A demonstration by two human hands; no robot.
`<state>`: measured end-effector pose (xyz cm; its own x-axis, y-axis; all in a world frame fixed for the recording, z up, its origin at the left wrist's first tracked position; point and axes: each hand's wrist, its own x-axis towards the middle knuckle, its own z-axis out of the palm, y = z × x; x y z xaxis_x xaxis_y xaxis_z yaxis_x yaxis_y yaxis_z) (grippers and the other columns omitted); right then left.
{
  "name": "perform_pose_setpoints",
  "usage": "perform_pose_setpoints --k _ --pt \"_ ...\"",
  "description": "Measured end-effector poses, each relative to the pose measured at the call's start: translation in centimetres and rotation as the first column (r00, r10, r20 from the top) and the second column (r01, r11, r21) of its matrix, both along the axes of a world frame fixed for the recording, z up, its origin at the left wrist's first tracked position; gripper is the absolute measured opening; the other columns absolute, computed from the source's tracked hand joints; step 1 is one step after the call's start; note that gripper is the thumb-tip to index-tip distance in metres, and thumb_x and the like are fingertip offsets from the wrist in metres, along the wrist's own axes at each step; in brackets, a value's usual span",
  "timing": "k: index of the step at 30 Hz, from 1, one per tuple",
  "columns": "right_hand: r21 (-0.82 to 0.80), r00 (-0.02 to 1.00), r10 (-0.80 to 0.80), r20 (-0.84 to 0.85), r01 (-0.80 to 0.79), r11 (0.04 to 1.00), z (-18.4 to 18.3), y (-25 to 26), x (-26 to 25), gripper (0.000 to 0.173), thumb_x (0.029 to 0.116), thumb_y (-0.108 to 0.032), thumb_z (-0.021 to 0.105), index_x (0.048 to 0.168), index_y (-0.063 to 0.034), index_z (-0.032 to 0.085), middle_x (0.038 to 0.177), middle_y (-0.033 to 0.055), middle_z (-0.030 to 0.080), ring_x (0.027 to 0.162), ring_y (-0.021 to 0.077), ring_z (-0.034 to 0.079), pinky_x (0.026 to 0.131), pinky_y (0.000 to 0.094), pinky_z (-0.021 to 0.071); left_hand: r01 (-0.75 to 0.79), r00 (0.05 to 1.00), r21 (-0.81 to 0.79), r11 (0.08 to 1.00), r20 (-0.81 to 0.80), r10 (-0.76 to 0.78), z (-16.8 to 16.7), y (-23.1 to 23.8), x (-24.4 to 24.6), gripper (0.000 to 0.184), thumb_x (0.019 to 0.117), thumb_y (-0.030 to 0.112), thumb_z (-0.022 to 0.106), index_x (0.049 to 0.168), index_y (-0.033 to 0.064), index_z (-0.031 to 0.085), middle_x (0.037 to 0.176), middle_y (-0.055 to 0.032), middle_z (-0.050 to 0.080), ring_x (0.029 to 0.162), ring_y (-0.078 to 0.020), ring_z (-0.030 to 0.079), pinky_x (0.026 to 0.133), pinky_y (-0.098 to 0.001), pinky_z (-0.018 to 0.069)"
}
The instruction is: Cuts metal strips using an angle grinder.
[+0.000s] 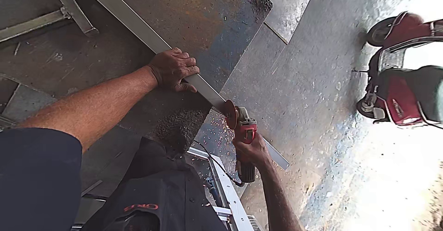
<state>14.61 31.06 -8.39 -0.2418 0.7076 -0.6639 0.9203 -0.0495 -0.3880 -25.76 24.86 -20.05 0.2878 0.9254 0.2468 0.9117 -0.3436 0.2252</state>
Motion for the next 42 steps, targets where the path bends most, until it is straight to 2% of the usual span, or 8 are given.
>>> perform_pose_setpoints --k 11,18,25,29,33,36,39,42 --pt "0.122 0.996 0.034 -0.083 -0.024 0.992 0.5 1.1 -2.3 0.067 0.0648 -0.048 0.083 0.117 -0.0099 0.064 0.094 -0.0008 0.071 0.086 0.0089 0.069 0.079 0.0367 0.0590 -0.006 1.000 0.020 1.000 -0.005 0.006 0.0 0.0 0.0 0.083 0.0948 0.080 0.030 0.122 0.0124 0.069 0.106 -0.0113 0.070 0.096 -0.0310 0.066 0.085 -0.0468 0.0505" --pt "0.106 0.904 -0.287 -0.316 0.334 0.937 1.3 -4.5 1.1 0.066 0.0630 -0.043 0.087 0.113 -0.0052 0.065 0.092 0.0027 0.073 0.082 0.0124 0.072 0.076 0.0368 0.0630 -0.029 0.999 0.011 1.000 -0.019 0.030 0.1 -0.1 0.1 0.083 0.0934 0.082 0.032 0.121 0.0133 0.070 0.106 -0.0115 0.071 0.099 -0.0313 0.068 0.088 -0.0475 0.0521" --pt "0.074 0.801 -0.523 -0.291 0.564 0.822 2.0 -11.1 3.6 0.066 0.0628 -0.040 0.085 0.115 -0.0053 0.065 0.091 0.0033 0.072 0.082 0.0115 0.071 0.075 0.0364 0.0614 -0.058 0.998 -0.101 0.993 -0.039 0.054 0.5 -0.3 0.3 0.081 0.0914 0.083 0.036 0.127 0.0189 0.069 0.111 -0.0106 0.070 0.106 -0.0298 0.066 0.099 -0.0494 0.0477" --pt "0.090 0.747 -0.608 -0.270 0.648 0.756 2.6 -14.4 3.8 0.070 0.0613 -0.043 0.085 0.117 -0.0055 0.065 0.094 0.0047 0.072 0.084 0.0129 0.070 0.078 0.0398 0.0602 0.082 0.996 -0.173 0.981 0.054 -0.074 1.6 -0.7 -0.9 0.057 0.1006 0.062 0.047 0.138 0.0236 0.066 0.129 -0.0063 0.070 0.122 -0.0249 0.064 0.106 -0.0492 0.0440" --pt "0.098 0.684 -0.674 -0.281 0.719 0.688 3.0 -16.6 2.7 0.071 0.0618 -0.043 0.085 0.118 -0.0046 0.064 0.094 0.0059 0.073 0.083 0.0152 0.072 0.076 0.0424 0.0618 0.240 0.970 -0.416 0.877 0.069 -0.233 4.5 1.9 -1.5 0.048 0.0947 0.045 0.069 0.134 0.0174 0.067 0.123 -0.0116 0.069 0.113 -0.0320 0.066 0.091 -0.0524 0.0528" --pt "0.084 0.623 -0.729 -0.284 0.773 0.629 3.1 -17.8 0.7 0.072 0.0606 -0.040 0.085 0.119 -0.0044 0.063 0.093 0.0064 0.073 0.081 0.0163 0.072 0.074 0.0434 0.0624 0.305 0.939 -0.508 0.806 0.018 -0.345 5.3 3.5 -1.3 0.046 0.0885 0.042 0.075 0.119 0.0081 0.068 0.113 -0.0140 0.069 0.105 -0.0332 0.067 0.082 -0.0515 0.0541" --pt "0.085 0.565 -0.774 -0.286 0.819 0.567 3.6 -18.8 -1.6 0.071 0.0591 -0.040 0.086 0.117 -0.0048 0.064 0.091 0.0052 0.073 0.078 0.0153 0.073 0.072 0.0414 0.0631 0.432 0.880 -0.503 0.749 0.054 -0.472 5.2 4.1 -0.9 0.036 0.0909 0.036 0.071 0.108 0.0043 0.066 0.103 -0.0156 0.066 0.091 -0.0337 0.068 0.070 -0.0494 0.0541" --pt "0.088 0.542 -0.790 -0.286 0.836 0.542 4.0 -19.2 -3.7 0.066 0.0607 -0.040 0.085 0.114 -0.0057 0.065 0.088 0.0032 0.072 0.076 0.0129 0.071 0.071 0.0392 0.0621 0.383 0.906 -0.638 0.668 0.118 -0.407 6.0 4.3 -0.9 0.042 0.1000 0.042 0.061 0.119 0.0046 0.063 0.105 -0.0170 0.069 0.090 -0.0357 0.071 0.073 -0.0549 0.0572"
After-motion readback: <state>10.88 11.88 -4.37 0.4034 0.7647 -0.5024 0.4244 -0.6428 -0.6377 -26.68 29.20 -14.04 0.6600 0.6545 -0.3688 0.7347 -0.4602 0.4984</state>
